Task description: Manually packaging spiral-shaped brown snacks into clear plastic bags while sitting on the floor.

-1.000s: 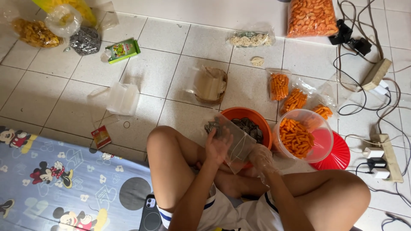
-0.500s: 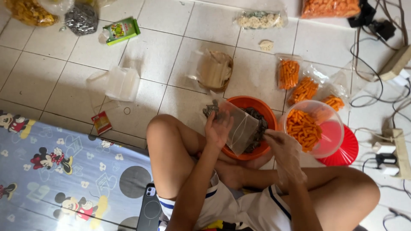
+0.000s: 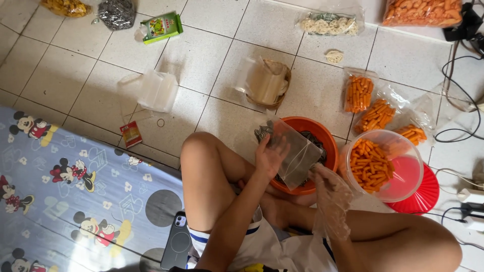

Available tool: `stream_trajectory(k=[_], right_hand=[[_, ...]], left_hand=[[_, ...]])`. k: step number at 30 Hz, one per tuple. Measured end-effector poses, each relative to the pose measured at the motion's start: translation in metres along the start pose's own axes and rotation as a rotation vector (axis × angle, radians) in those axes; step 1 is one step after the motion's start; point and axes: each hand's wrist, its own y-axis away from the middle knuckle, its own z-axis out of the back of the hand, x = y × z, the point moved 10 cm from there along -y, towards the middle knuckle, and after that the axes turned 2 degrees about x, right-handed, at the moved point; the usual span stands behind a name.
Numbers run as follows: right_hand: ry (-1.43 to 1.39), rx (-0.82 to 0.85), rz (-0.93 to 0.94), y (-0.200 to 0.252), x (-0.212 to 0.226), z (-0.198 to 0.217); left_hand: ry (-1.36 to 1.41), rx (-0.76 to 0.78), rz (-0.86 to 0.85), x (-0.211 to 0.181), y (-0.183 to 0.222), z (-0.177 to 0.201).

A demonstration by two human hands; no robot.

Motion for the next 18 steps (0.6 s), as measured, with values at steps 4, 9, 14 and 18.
stream_trajectory(k=[4,9,14,18], right_hand=[[-0.146,-0.143,0.163,-0.002,-0.003,0.017],[-0.274,0.002,-0.098,-0.007,-0.041,-0.005],[-0.224,-0.008,-0.354,0.000,-0.001,-0.013],[-0.374,0.144,-0.505,0.003,-0.039,-0.030]], left_hand=[[-0.037,-0.011,-0.043,-0.005,0.000,-0.004],[-0.044,-0.009,-0.041,0.000,-0.009,0.006],[-0.073,0.003,-0.016,0.002,-0.005,0.000],[-0.102,-0.024,0.035,0.011,-0.003,0.002]])
